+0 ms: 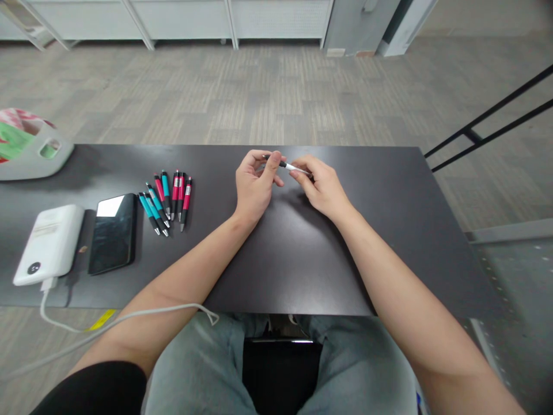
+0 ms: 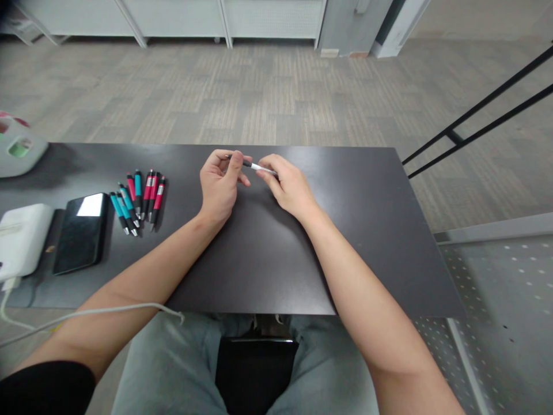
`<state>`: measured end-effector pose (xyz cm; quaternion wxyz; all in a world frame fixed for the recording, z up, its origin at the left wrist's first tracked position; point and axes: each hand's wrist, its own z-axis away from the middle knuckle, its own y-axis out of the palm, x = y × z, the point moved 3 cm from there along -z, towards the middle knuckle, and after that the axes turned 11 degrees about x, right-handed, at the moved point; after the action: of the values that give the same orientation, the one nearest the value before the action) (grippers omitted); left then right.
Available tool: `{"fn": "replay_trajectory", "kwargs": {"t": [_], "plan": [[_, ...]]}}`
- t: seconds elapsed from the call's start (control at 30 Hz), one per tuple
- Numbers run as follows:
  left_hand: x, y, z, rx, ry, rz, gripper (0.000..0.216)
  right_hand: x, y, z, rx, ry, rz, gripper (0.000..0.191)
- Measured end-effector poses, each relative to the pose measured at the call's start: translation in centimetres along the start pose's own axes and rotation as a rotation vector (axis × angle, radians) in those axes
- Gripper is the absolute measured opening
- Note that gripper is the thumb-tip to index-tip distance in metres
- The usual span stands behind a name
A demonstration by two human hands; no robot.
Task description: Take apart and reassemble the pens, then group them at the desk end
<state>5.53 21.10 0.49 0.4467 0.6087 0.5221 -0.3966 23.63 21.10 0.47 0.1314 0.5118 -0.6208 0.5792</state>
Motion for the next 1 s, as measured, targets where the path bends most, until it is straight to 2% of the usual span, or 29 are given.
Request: {"fn": "replay_trajectory", "kwargs": {"t": [0.23,0.43,0.6,0.73,0.83,1.0], "plan": [[0.6,-1.0,-0.5,-0.034,0.023,-0.035,0.057,-0.7,-0.1,0.3,0.004,0.017,-0.009,0.037],[0.7,-2.5,-1.7,-0.171,0.046,0.001,0.055,-1.2,-0.5,0.2,-0.021,0.051,-0.025,0.043],[0.2,-3.1,-2.3,-0.176,0.044,-0.043,0.055,-1.7,-0.9,0.2,-0.061,0.099,-0.019,0.044],[0.5,-3.7,-2.6,-0.165,0.050,-0.036,0.052,-2.3,-1.2,0.2,-0.110,0.111,-0.021,0.042],[0.8,-4.3,-2.6,-0.135,0.110,-0.104,0.048,-2.5,-1.4,0.1,-0.139,0.130,-0.025,0.044],[0.5,-4.5,-2.0,0.057,0.136,-0.524,0.024,-2.5,-1.6,0.1,-0.170,0.156,-0.024,0.042]]}}
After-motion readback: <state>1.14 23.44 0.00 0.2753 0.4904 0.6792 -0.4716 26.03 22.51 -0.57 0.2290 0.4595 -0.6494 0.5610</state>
